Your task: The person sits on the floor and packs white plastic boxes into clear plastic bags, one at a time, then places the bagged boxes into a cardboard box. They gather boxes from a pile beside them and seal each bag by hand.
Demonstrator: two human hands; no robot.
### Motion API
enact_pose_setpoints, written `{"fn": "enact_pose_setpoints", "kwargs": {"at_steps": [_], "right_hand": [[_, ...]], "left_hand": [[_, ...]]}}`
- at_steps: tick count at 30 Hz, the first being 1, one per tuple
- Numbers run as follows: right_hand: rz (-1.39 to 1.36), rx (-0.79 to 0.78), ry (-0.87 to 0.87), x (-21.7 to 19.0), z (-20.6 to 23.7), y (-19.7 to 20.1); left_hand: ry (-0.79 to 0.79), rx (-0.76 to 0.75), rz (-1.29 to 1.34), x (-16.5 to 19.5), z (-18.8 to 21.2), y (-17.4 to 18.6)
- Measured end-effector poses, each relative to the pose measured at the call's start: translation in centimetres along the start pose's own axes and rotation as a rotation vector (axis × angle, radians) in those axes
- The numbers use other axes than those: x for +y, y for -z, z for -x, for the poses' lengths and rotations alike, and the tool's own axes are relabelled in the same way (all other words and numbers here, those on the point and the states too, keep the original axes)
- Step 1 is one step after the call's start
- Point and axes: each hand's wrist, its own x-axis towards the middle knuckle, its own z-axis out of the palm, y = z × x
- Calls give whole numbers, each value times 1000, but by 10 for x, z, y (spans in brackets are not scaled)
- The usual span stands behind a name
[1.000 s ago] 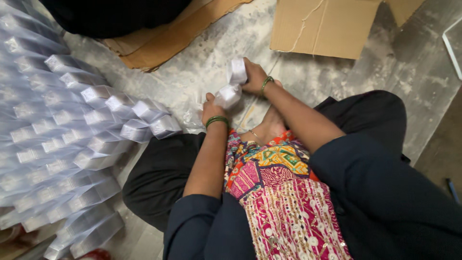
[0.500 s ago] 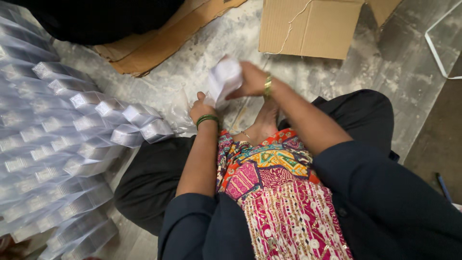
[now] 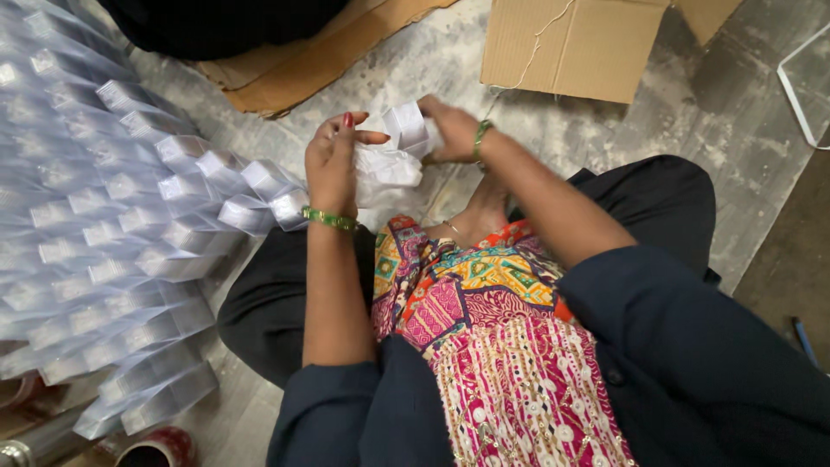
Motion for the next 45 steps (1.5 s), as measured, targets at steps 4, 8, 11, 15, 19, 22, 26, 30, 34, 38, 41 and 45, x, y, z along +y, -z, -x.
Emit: {"fn": "enact_pose_setpoints", "kwargs": {"at_steps": [4, 8, 11, 15, 19, 22, 26, 30, 34, 38, 41, 45], "right_hand": [[-138, 63, -73, -18, 29, 48], [-669, 140, -53, -75, 62, 67], [-766, 164, 32, -123, 66, 53], [-625, 312, -69, -147, 54, 38], [-757, 330, -152, -142, 45, 37], [-645, 353, -74, -145, 50, 43], [-351, 358, 130, -160, 61, 55], [9, 294, 148, -168, 60, 57], [-89, 146, -146, -161, 55, 49], [-428, 201, -82, -146, 55, 47], [-596, 285, -14, -136, 56, 46], [-668, 364, -43, -126, 56, 39]], "left_hand": [[-79, 38, 36, 37, 27, -4], [-134, 59, 169, 45, 33, -21], [-275, 70, 106, 42, 34, -34], [-298, 64, 49, 41, 43, -37], [-201, 60, 202, 41, 44, -34], [-213, 69, 181, 39, 42, -33], [-237, 68, 120, 36, 43, -37], [-194, 83, 140, 34, 44, -41], [-143, 23, 268, 35, 42, -37], [-8, -88, 339, 37, 40, -29], [74, -165, 388, 37, 41, -28], [96, -138, 370, 31, 39, -30]]}}
